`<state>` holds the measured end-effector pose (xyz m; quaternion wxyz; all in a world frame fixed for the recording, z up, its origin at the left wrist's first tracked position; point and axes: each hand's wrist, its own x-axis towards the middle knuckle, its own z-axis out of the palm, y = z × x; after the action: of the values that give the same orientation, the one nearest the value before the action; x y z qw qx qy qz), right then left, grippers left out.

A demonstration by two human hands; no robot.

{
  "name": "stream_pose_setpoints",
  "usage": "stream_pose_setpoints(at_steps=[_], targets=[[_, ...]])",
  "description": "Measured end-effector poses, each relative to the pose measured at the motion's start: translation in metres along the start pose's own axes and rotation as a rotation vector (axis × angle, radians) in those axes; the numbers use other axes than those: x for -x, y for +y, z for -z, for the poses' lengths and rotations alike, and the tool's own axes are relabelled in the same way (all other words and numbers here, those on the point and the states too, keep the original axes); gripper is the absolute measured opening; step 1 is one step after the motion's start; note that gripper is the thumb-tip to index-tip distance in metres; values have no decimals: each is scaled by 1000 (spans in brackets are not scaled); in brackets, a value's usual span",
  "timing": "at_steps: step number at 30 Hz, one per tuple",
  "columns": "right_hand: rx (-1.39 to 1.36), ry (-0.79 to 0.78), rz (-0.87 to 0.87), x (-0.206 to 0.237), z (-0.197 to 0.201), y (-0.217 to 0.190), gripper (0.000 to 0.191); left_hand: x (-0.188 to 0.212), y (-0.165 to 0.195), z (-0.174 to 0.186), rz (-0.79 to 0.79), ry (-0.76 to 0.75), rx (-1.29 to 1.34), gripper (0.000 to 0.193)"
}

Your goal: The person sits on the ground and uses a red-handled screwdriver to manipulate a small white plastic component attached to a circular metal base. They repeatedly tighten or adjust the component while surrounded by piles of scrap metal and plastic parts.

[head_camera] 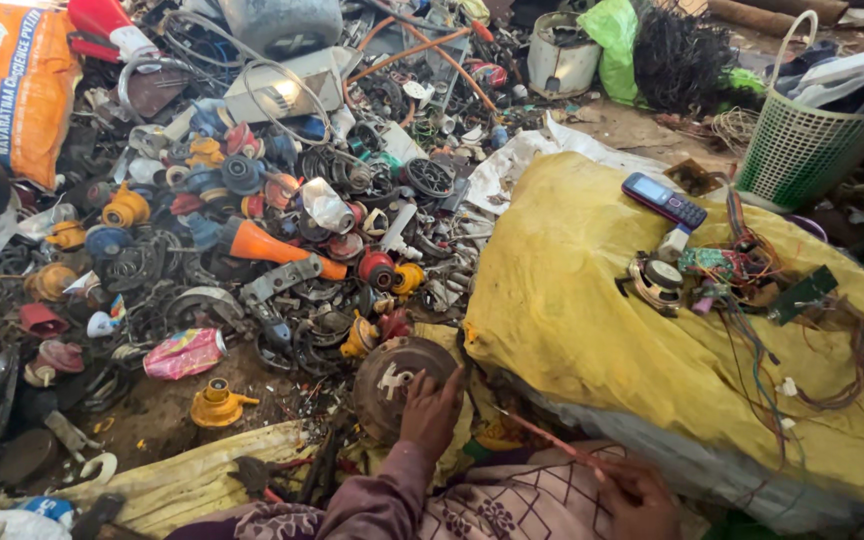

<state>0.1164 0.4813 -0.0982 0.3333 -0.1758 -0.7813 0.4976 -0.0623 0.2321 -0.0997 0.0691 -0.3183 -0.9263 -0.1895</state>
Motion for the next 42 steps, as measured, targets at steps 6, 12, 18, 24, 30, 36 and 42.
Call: stream_pose_setpoints(at_steps=[6, 12, 18, 24, 30, 36, 42], targets=[[-96, 48, 35, -2, -12, -12, 13, -6, 2, -6, -64, 175, -36, 54], [-268, -124, 125, -18, -7, -7, 17, 0, -3, 1, -67, 4, 39, 59], [-366, -134, 99, -22, -12, -13, 17, -2, -3, -6, -76, -36, -95, 62], [-350, -3, 14, -18, -12, -26, 18, -2, -2, -7, -181, 82, -169, 54], [-286, -82, 293, -19, -6, -21, 19, -2, 0, -9, -208, 9, -175, 64], [-92, -33, 380, -19, 0, -10, 19, -9, 13, -11, -90, -7, -202, 42], [86, -20, 18, 8, 4, -1, 14, 3, 0, -5, -224, 83, -142, 73]])
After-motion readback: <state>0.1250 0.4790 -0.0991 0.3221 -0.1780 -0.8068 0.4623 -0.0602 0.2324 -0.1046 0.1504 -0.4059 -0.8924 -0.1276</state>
